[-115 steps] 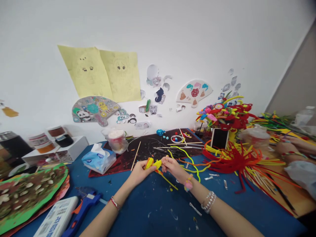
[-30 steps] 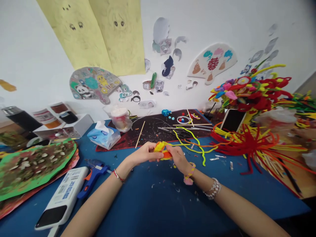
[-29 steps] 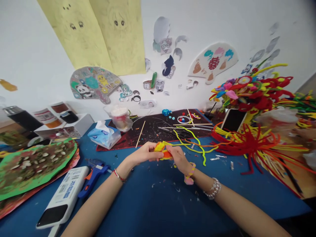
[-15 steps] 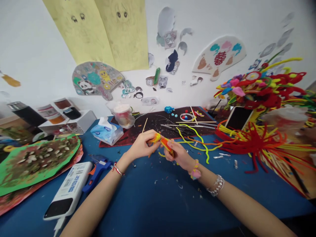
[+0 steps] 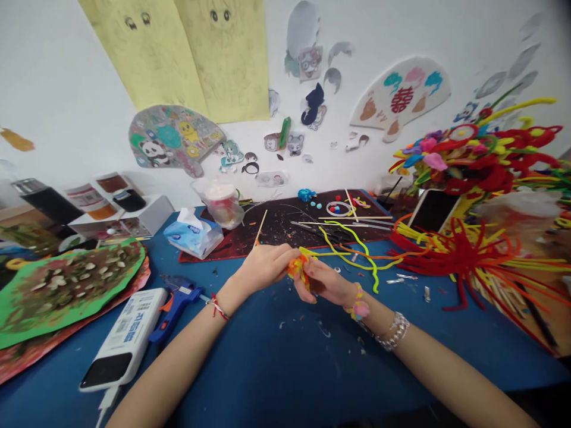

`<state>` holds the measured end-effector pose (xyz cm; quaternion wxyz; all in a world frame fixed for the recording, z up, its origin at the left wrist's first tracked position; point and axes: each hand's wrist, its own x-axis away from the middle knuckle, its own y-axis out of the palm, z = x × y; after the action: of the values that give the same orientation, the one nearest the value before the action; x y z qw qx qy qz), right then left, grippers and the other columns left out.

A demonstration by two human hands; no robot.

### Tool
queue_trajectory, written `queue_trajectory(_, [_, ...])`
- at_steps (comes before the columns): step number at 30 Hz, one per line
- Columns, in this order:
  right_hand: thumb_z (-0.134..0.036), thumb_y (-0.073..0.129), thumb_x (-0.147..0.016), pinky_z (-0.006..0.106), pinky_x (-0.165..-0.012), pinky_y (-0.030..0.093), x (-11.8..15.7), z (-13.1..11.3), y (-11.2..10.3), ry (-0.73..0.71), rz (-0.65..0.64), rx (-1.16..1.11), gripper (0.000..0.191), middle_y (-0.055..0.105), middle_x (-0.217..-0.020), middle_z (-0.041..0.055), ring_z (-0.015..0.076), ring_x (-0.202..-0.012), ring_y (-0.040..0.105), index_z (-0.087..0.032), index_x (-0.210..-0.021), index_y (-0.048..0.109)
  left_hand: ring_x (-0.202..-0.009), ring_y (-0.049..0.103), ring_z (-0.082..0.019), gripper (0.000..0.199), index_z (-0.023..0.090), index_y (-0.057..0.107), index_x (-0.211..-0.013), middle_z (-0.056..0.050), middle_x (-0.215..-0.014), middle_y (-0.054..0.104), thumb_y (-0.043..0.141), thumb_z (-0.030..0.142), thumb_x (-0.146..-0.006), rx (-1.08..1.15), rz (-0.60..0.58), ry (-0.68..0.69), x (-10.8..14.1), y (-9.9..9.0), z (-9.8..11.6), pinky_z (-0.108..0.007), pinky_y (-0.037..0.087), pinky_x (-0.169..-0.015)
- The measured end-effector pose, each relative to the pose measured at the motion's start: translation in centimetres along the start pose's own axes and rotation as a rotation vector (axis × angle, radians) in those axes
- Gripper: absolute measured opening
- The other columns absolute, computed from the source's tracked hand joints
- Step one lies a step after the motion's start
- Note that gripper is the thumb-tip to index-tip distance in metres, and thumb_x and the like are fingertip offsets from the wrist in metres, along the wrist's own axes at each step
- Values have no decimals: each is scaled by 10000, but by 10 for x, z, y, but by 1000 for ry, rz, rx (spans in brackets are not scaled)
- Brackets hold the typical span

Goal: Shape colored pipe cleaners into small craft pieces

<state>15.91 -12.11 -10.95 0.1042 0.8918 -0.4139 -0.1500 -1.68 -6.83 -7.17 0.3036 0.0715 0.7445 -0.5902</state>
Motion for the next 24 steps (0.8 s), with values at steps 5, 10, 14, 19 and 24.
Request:
queue_trajectory(5, [-461,383,-857,249,-560,419,0,-4,-2,-81,-46,213,340,571,-602,-1,100,-529,515,-152,-834,523,-534,514,-96,231,177,574,-958,-27,-696,606,387,235,-835,170,6,-54,-5,-7,9,-203,342,-511])
queue_trajectory(10, [-462,336,-869,274,-620,435,2,-7,1,-153,-25,486,376,567,-645,23,122,-608,528,-150,-804,536,-551,510,-92,189,157,611,-793,-19,-651,604,431,210,-811,480,-107,-197,-16,-31,15,-185,350,-521])
queue_trajectory(14, [-406,349,-879,246,-590,391,2,-6,6,-200,73,711,344,539,-668,18,110,-601,491,-143,-815,560,-495,460,-76,207,137,614,-829,-2,-608,574,440,250,-821,762,-321,-298,-20,-55,11,-169,330,-453])
queue_trajectory(19, [-424,456,-825,227,-498,305,1,-5,3,-266,169,838,302,484,-615,-11,90,-519,378,-150,-799,581,-521,420,-72,231,118,614,-824,-1,-668,545,533,327,-767,904,-477,-338,-20,-66,5,-171,308,-438])
queue_trajectory(24, [-454,446,-818,223,-442,235,4,-3,-3,-253,219,868,353,347,-511,-47,79,-463,274,-168,-617,502,-473,353,-56,247,117,613,-774,27,-581,472,584,357,-727,931,-532,-352,-18,-59,4,-165,267,-399])
